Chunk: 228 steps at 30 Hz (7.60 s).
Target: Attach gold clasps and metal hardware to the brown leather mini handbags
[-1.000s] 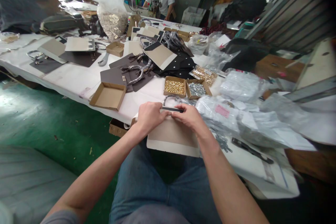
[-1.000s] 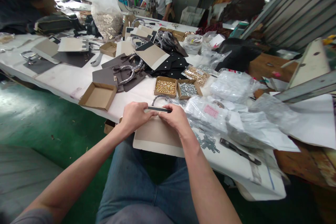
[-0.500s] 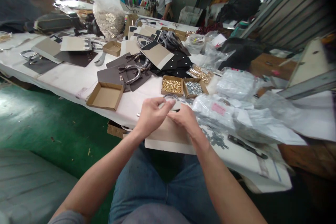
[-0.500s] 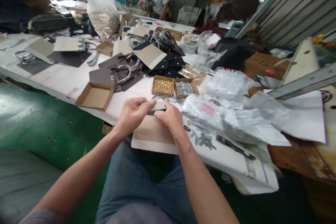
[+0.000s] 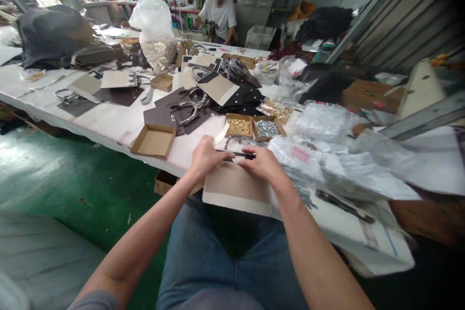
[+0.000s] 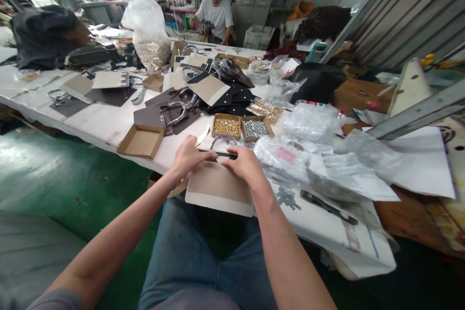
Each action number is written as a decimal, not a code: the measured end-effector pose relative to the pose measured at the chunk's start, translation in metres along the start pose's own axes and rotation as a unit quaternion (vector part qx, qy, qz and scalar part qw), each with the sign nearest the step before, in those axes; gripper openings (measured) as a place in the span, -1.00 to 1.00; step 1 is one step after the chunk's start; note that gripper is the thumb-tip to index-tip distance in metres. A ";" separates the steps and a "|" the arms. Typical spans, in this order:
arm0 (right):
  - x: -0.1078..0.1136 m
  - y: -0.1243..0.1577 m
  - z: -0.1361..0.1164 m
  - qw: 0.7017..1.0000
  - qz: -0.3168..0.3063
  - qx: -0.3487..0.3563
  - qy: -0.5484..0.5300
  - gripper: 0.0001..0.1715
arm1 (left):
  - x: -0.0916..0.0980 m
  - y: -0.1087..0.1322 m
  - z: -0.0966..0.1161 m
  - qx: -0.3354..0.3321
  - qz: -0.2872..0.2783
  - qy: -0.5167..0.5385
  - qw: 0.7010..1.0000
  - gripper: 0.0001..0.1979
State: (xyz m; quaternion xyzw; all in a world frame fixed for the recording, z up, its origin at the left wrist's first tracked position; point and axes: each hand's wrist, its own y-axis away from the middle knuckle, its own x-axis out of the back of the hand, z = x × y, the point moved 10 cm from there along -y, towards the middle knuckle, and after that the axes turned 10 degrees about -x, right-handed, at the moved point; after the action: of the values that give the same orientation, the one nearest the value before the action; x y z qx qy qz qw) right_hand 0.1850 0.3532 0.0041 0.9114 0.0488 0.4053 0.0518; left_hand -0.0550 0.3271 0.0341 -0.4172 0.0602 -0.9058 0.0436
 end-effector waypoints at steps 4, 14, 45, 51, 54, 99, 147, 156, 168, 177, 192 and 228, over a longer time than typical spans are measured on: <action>0.002 -0.002 0.008 1.000 0.001 -0.009 0.018 -0.44 | -0.018 -0.004 0.007 -0.015 -0.041 -0.044 0.998 -0.28; -0.001 -0.009 0.027 0.986 -0.088 -0.056 -0.126 -0.42 | -0.042 -0.017 0.012 -0.026 -0.129 -0.061 0.989 -0.43; -0.009 -0.012 0.024 0.991 -0.087 -0.019 -0.097 -0.46 | -0.044 -0.018 -0.003 -0.027 -0.130 -0.020 0.991 -0.55; -0.005 -0.010 0.028 0.995 -0.068 -0.019 -0.076 -0.42 | -0.048 -0.015 -0.002 -0.046 -0.157 -0.019 0.986 -0.40; -0.008 -0.008 0.022 0.993 -0.080 -0.011 -0.091 -0.50 | -0.048 -0.014 0.001 -0.057 -0.148 -0.040 0.987 -0.44; -0.097 0.093 -0.055 0.932 -0.231 -0.009 -0.278 -0.18 | -0.015 0.165 -0.017 0.064 -0.021 0.408 0.910 -0.55; -0.058 0.023 -0.093 0.973 0.088 0.186 0.099 -0.65 | -0.029 0.148 -0.008 0.005 0.015 0.043 0.999 -0.37; -0.064 0.021 -0.097 0.963 0.132 0.172 0.160 -0.64 | -0.016 0.139 -0.063 0.134 0.094 0.155 0.974 -0.37; -0.072 0.025 -0.103 0.950 0.153 0.144 0.232 -0.64 | -0.029 0.141 -0.073 0.150 0.113 0.197 0.962 -0.36; -0.076 0.025 -0.099 0.955 0.141 0.121 0.232 -0.61 | -0.033 0.143 -0.075 0.159 0.101 0.198 0.962 -0.38; -0.074 -0.012 -0.090 0.957 0.070 0.157 0.234 -0.49 | -0.039 0.141 -0.078 0.158 0.097 0.173 0.967 -0.37; -0.112 -0.046 -0.082 0.943 -0.307 0.097 0.080 -0.33 | -0.037 0.162 -0.069 0.170 0.085 0.237 0.953 -0.36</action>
State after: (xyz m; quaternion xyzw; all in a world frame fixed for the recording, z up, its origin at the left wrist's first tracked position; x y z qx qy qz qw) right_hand 0.0470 0.3882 -0.0293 0.8172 0.3697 0.4346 0.0807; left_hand -0.0787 0.1770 -0.0612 -0.1704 -0.0508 -0.9683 0.1751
